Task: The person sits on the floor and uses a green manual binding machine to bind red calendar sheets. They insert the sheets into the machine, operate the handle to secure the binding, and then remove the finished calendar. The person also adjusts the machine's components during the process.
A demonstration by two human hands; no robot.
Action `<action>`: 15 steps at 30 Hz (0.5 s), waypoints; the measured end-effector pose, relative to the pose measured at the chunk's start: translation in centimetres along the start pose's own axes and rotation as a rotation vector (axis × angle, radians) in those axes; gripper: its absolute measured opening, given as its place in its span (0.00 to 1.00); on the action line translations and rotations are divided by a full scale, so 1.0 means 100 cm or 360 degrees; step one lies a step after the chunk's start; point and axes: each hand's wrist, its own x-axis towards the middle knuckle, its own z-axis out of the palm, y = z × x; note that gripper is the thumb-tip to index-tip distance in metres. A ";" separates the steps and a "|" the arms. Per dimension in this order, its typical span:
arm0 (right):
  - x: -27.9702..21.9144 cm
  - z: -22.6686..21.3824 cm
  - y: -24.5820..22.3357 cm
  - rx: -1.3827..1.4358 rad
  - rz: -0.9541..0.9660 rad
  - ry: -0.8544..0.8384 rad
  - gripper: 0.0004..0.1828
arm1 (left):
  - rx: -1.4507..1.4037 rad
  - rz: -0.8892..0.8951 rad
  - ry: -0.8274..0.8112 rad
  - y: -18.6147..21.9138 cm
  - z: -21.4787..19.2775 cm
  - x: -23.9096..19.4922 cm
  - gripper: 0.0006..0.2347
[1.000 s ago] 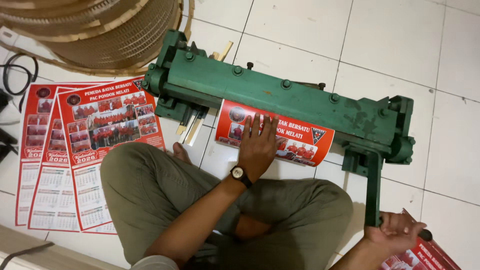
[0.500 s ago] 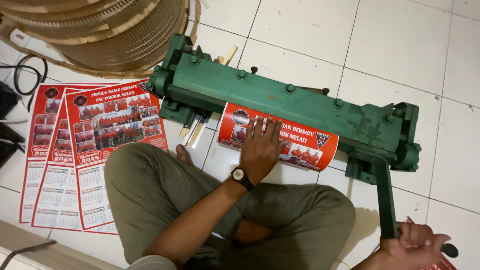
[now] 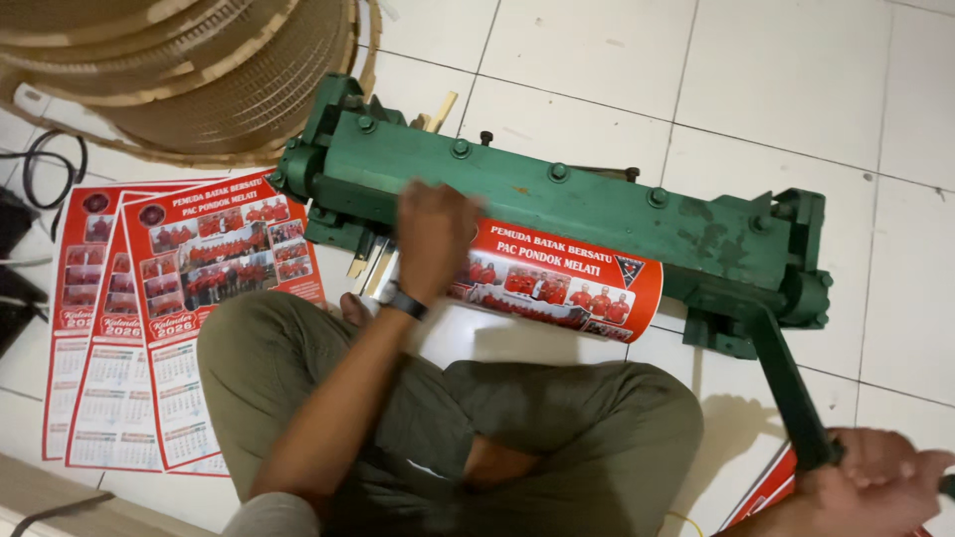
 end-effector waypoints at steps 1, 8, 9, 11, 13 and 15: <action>0.005 0.008 -0.001 0.0005 -0.0013 0.0008 0.31 | -0.0007 0.0014 -0.0004 -0.021 -0.002 0.005 0.14; 0.068 0.033 -0.011 0.0169 -0.0019 -0.0363 0.15 | -0.0091 0.0170 -0.0092 -0.109 0.000 0.022 0.17; 0.083 0.028 -0.010 0.0061 -0.0156 -0.0412 0.14 | 0.0018 0.0274 -0.0061 -0.110 -0.002 0.023 0.17; 0.092 0.061 0.001 0.0059 -0.0161 -0.0150 0.09 | 0.0024 0.0305 -0.0103 -0.109 -0.004 0.030 0.18; 0.093 0.092 0.019 0.0058 -0.0158 0.0108 0.08 | 0.0038 0.0328 -0.0143 -0.110 -0.005 0.036 0.19; 0.084 0.120 0.041 -0.0430 -0.0497 -0.0001 0.07 | 0.0015 0.0292 -0.0348 -0.112 -0.003 0.041 0.22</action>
